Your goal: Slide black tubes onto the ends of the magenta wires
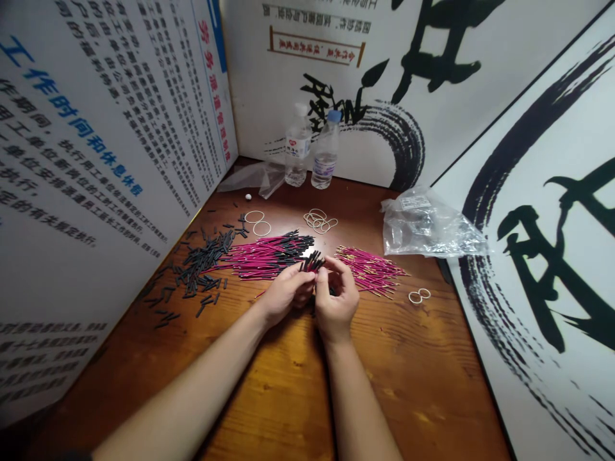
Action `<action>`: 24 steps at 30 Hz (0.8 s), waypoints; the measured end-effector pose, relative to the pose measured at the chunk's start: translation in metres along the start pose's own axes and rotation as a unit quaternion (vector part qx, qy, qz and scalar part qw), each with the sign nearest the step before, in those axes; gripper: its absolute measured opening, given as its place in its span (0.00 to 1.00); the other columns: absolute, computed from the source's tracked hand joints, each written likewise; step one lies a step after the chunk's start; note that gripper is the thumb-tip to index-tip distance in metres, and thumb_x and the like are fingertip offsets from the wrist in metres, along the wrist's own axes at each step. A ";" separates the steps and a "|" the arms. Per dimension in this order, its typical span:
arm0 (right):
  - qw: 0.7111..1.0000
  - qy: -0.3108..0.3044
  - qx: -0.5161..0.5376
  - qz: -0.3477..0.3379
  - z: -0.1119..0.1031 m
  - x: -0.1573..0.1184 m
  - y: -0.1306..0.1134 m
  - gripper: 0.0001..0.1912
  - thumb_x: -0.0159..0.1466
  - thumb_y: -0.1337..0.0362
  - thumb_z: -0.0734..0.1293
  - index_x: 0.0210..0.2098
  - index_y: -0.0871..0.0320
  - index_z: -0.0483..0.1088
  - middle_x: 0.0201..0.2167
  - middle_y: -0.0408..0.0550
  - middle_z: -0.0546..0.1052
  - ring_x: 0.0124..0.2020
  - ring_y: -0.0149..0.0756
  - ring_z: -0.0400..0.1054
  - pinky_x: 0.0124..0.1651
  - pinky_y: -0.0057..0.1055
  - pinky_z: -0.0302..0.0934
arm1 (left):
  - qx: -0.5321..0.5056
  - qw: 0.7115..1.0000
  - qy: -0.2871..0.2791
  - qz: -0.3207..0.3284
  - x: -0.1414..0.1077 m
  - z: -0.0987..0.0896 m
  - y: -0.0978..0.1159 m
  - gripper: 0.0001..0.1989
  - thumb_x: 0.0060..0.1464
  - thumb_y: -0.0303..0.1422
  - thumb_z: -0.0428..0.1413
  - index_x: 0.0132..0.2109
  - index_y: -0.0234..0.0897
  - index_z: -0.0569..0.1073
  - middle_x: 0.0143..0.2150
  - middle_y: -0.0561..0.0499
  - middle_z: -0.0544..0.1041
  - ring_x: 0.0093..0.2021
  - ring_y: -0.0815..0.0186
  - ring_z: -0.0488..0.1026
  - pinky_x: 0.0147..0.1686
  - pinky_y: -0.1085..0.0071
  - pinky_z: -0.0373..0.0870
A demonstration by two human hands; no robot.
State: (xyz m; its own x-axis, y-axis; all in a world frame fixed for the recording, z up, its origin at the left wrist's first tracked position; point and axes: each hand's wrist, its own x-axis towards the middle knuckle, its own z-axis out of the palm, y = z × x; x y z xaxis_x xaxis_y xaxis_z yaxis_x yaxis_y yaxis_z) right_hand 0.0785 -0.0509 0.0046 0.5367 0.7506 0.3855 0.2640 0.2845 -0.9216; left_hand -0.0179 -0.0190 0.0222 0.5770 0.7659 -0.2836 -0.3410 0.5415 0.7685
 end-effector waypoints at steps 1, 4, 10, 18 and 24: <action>1.000 -0.002 0.002 -0.001 0.000 0.000 0.000 0.10 0.61 0.65 0.67 0.43 0.57 0.72 0.37 0.47 0.77 0.35 0.32 0.73 0.39 0.29 0.68 | 0.000 1.000 -0.001 0.000 0.000 0.000 0.000 0.12 0.48 0.35 0.56 0.31 0.37 0.59 0.20 0.62 0.54 0.16 0.79 0.47 0.15 0.78 0.40; 1.000 0.000 0.008 0.001 0.000 0.000 0.000 0.09 0.61 0.65 0.67 0.41 0.58 0.72 0.36 0.47 0.78 0.36 0.33 0.73 0.40 0.30 0.69 | -0.002 1.000 -0.001 0.000 0.000 0.000 0.000 0.12 0.48 0.36 0.56 0.32 0.37 0.60 0.20 0.63 0.54 0.16 0.79 0.47 0.15 0.79 0.40; 1.000 0.009 0.004 -0.002 0.001 0.000 -0.001 0.08 0.60 0.64 0.68 0.40 0.58 0.71 0.34 0.46 0.78 0.34 0.32 0.73 0.38 0.29 0.69 | -0.008 1.000 -0.007 0.005 0.001 -0.002 -0.001 0.11 0.49 0.36 0.56 0.33 0.38 0.60 0.19 0.63 0.54 0.15 0.79 0.46 0.15 0.80 0.40; 1.000 -0.003 0.002 0.006 0.000 0.000 0.002 0.08 0.60 0.64 0.68 0.39 0.59 0.72 0.34 0.47 0.78 0.34 0.33 0.73 0.39 0.31 0.69 | -0.011 1.000 -0.017 0.012 0.001 -0.003 -0.001 0.12 0.51 0.37 0.56 0.37 0.39 0.61 0.19 0.63 0.54 0.15 0.79 0.46 0.15 0.81 0.40; 1.000 -0.011 -0.005 0.014 -0.001 0.000 0.002 0.09 0.59 0.63 0.68 0.39 0.59 0.72 0.34 0.48 0.78 0.33 0.34 0.73 0.38 0.32 0.69 | -0.017 0.999 -0.033 0.014 0.001 -0.004 -0.001 0.12 0.51 0.37 0.56 0.37 0.38 0.61 0.19 0.64 0.53 0.15 0.79 0.45 0.15 0.81 0.40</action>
State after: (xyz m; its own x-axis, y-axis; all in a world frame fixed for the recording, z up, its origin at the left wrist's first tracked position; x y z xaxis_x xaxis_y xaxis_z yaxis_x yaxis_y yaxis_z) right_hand 0.0798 -0.0508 0.0030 0.5268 0.7711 0.3577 0.2567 0.2568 -0.9318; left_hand -0.0194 -0.0171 0.0192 0.6145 0.7567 -0.2230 -0.3822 0.5329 0.7549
